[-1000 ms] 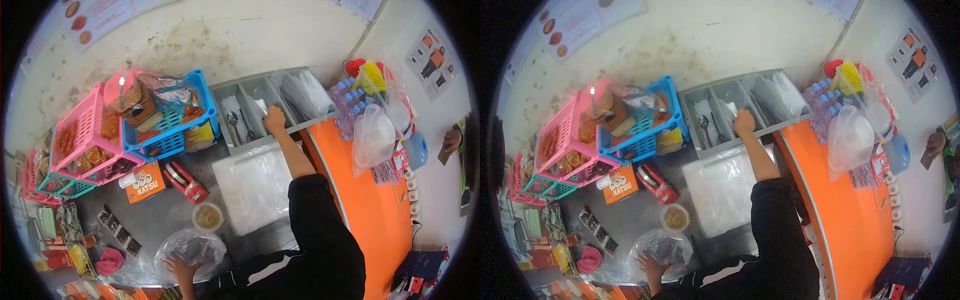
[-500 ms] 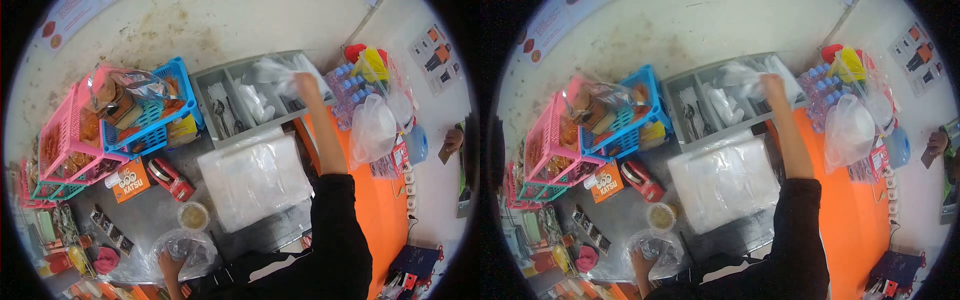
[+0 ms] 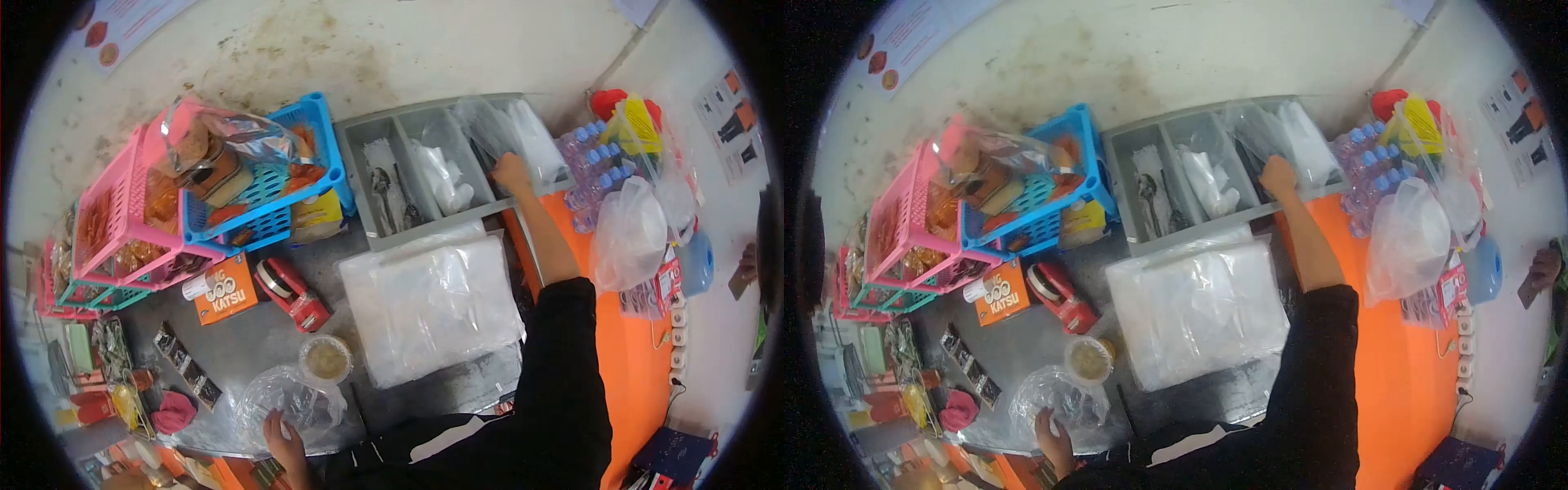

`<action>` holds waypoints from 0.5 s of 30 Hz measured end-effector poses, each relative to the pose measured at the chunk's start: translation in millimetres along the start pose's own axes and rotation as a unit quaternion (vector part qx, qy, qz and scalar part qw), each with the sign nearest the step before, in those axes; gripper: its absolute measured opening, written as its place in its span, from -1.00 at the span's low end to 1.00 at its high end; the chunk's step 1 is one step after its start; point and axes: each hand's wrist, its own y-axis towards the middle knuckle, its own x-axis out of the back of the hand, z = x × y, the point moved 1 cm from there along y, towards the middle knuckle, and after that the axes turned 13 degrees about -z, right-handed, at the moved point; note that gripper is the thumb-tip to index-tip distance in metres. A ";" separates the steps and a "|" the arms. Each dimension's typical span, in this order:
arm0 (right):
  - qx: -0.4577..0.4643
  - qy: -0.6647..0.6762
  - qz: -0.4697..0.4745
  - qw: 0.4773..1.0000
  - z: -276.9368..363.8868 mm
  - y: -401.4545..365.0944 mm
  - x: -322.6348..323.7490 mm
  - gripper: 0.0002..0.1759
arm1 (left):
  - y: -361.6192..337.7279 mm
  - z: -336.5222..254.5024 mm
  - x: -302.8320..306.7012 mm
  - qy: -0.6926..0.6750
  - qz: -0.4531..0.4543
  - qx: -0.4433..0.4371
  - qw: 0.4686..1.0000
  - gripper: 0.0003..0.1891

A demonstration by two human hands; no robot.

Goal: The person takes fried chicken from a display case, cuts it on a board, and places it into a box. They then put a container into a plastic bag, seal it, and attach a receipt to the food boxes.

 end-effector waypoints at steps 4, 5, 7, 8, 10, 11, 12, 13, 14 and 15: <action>0.005 0.132 0.096 0.987 -15.9 20.0 26.0 -0.65 | -52.1 37.2 20.7 -0.001 -0.291 0.063 0.955 -0.89; -0.052 0.194 0.161 0.966 -20.0 21.6 31.9 -0.64 | -55.7 49.0 18.1 0.001 -0.291 0.070 0.954 -0.89; -0.036 0.225 0.160 0.960 -25.5 19.5 45.5 -0.66 | -58.3 59.5 18.0 0.033 -0.372 0.096 0.923 -0.82; -0.026 0.257 0.160 0.953 -28.2 17.5 52.2 -0.67 | -59.1 61.3 15.6 -0.052 -0.332 0.152 0.929 -0.73; 0.366 -0.022 0.143 0.919 -78.2 55.9 31.3 -0.74 | -58.8 79.6 -0.1 -0.282 -0.243 0.263 0.890 -0.65; 0.392 -0.071 0.045 0.916 -105.2 64.9 35.4 -0.74 | -58.5 106.1 -12.3 -0.249 -0.170 0.315 0.900 -0.59; 0.414 -0.112 -0.055 0.901 -108.3 57.8 36.8 -0.75 | -50.6 98.1 -13.1 -0.198 -0.175 0.261 0.928 -0.49; 0.364 0.067 -0.104 0.923 -65.6 12.5 115.1 -0.77 | -44.7 87.5 -14.9 -0.179 -0.201 0.283 0.920 -0.35; 0.202 0.271 -0.048 0.940 6.3 -47.6 185.8 -0.81 | -39.2 82.3 -12.1 -0.135 -0.216 0.188 0.949 -0.27; 0.126 0.348 -0.075 0.926 59.9 -96.5 238.6 -0.82 | -36.4 75.5 -8.7 -0.116 -0.229 0.161 0.953 -0.24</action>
